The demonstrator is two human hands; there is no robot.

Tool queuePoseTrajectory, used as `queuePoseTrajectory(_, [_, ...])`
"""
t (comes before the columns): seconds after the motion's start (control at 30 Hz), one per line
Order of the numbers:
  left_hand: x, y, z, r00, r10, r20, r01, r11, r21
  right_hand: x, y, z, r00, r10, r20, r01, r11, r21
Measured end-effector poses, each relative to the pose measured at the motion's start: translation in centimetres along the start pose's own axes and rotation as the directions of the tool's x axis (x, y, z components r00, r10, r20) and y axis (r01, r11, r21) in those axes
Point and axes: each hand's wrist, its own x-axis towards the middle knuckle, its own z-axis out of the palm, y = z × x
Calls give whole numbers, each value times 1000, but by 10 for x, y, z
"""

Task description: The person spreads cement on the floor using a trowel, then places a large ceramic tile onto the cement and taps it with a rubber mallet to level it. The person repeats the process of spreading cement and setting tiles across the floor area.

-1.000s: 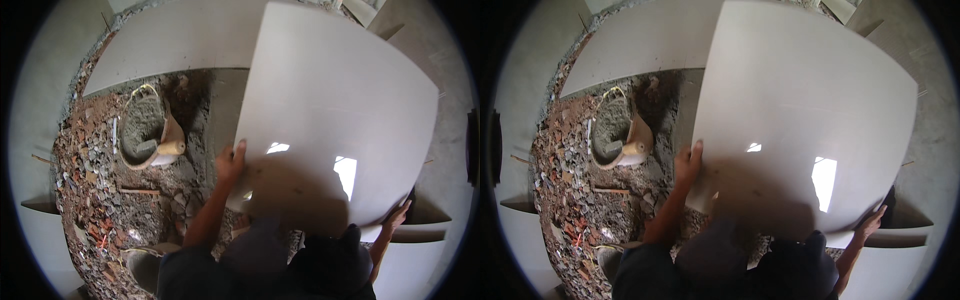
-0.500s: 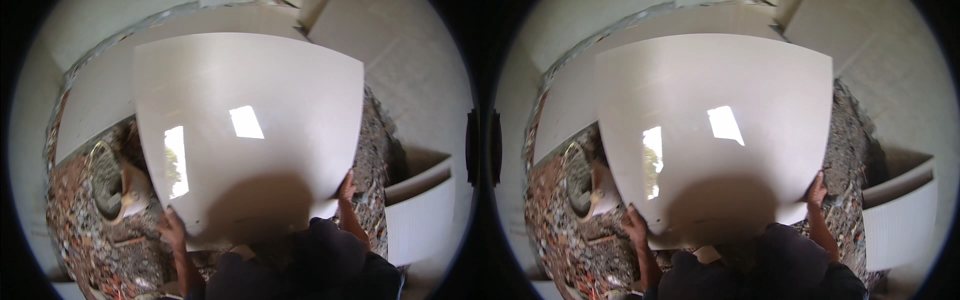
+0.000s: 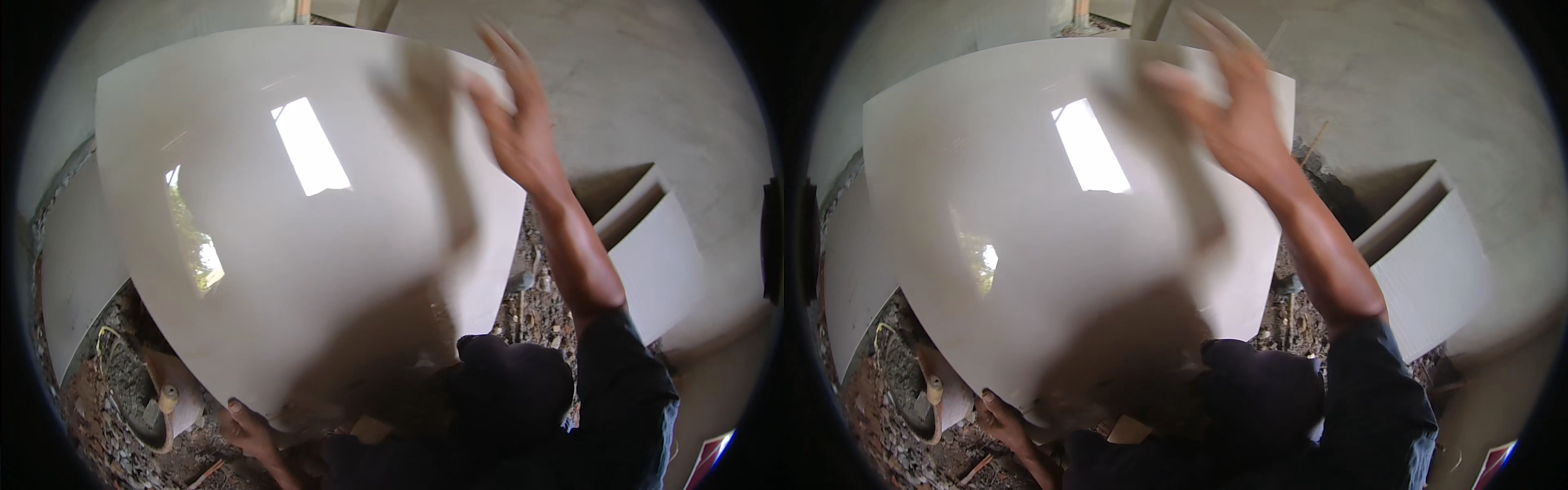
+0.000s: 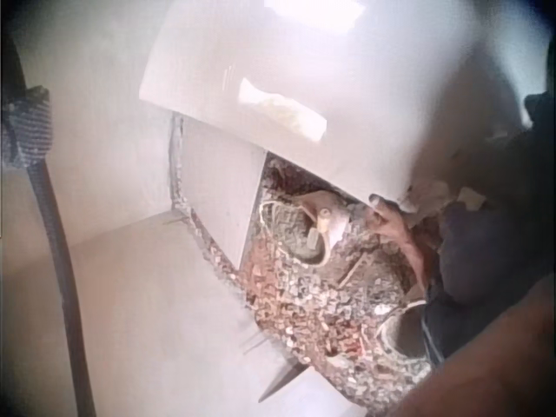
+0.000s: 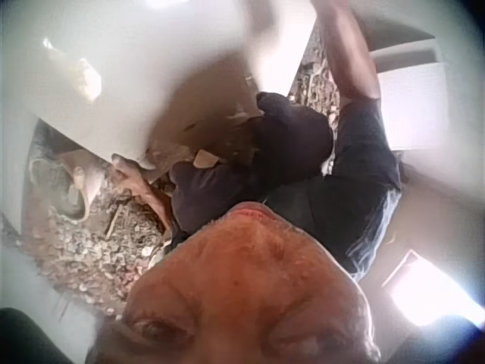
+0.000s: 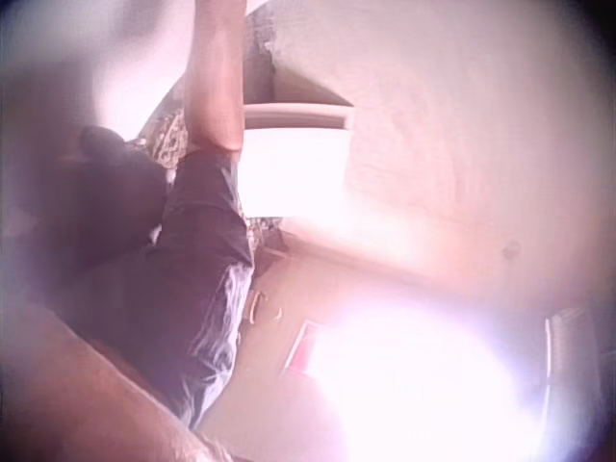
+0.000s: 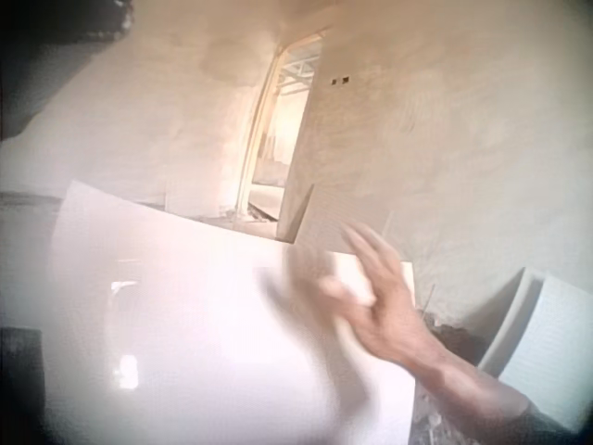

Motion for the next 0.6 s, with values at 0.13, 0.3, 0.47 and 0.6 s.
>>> queuePoseTrajectory(0.13, [-3, -2, -2, 1000, 3, 16, -3, 1000, -2, 85, -89, 48, 999, -42, -10, 41, 996, -80])
queuePoseTrajectory(0.3, [-1, -7, -7, 997, 62, 35, -64, 997, 48, 46, 10, -1, 973, 49, 227, -61, 997, 42])
queuePoseTrajectory(0.47, [-1, -2, 1, 998, 54, -16, -54, 998, -13, -17, 169, -80, 728, 683, 67, -551, 640, -536])
queuePoseTrajectory(0.6, [6, 5, 8, 996, 81, -37, -81, 997, 5, 1, 159, -82, 871, 487, 55, -406, 779, -478])
